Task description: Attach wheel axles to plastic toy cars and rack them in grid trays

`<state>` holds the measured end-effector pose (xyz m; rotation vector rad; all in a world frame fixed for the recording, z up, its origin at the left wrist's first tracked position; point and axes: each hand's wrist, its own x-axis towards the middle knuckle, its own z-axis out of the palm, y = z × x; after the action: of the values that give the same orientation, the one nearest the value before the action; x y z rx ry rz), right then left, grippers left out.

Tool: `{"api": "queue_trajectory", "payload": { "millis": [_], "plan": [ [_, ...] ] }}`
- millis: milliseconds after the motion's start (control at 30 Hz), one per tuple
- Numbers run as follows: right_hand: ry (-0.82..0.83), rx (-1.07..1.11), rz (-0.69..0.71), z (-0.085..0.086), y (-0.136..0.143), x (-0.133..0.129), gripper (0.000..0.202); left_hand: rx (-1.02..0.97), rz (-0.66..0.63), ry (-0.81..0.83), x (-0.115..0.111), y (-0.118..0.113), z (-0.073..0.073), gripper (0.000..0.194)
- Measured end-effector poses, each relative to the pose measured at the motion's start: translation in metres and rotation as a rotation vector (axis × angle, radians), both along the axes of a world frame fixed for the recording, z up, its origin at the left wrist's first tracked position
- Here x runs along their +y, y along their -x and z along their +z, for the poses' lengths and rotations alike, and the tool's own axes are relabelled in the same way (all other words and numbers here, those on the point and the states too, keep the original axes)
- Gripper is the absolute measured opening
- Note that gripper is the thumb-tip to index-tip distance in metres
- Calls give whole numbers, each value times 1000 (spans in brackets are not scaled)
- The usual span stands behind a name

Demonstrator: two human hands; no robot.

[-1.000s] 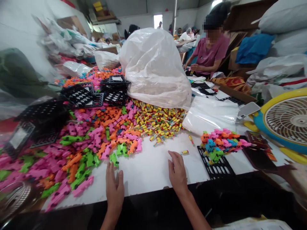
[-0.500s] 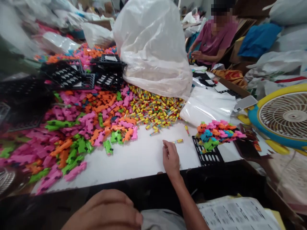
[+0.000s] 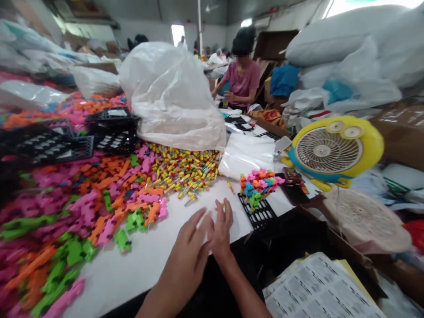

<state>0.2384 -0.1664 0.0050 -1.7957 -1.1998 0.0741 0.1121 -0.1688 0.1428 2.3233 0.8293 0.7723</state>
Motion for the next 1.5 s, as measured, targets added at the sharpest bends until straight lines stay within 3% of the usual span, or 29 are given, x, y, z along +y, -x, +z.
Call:
{"api": "queue_trajectory", "payload": {
  "millis": [133,200,267,367,500,667,867,1000,1200,1500],
  "plan": [
    [110,-92,-96,-5,-9,23,77,170,306,-182,49,10,-109,73],
    [199,-165,-102,-6,-18,41,97,233,364,-256,73,13,-141,88],
    [260,-206,-93,-4,-27,63,108,279,412,-290,95,9,-153,95],
    [305,-231,-51,-1,-37,96,109,349,501,-270,131,-9,-147,98],
    [291,-266,-51,3,-42,133,110,455,612,-271,180,-29,-127,106],
    [268,-299,-131,5,-44,163,108,558,524,-376,225,-36,-108,104],
    [263,-219,-214,14,-41,191,98,532,530,-442,252,-43,-102,95],
    [177,-146,-271,9,-40,206,86,505,553,-486,265,-49,-103,86],
    [-112,-180,-201,-6,-40,229,75,515,633,-591,285,-60,-105,67],
    [-149,-113,-111,2,-35,266,61,476,556,-664,323,-61,-91,59]
  ]
}}
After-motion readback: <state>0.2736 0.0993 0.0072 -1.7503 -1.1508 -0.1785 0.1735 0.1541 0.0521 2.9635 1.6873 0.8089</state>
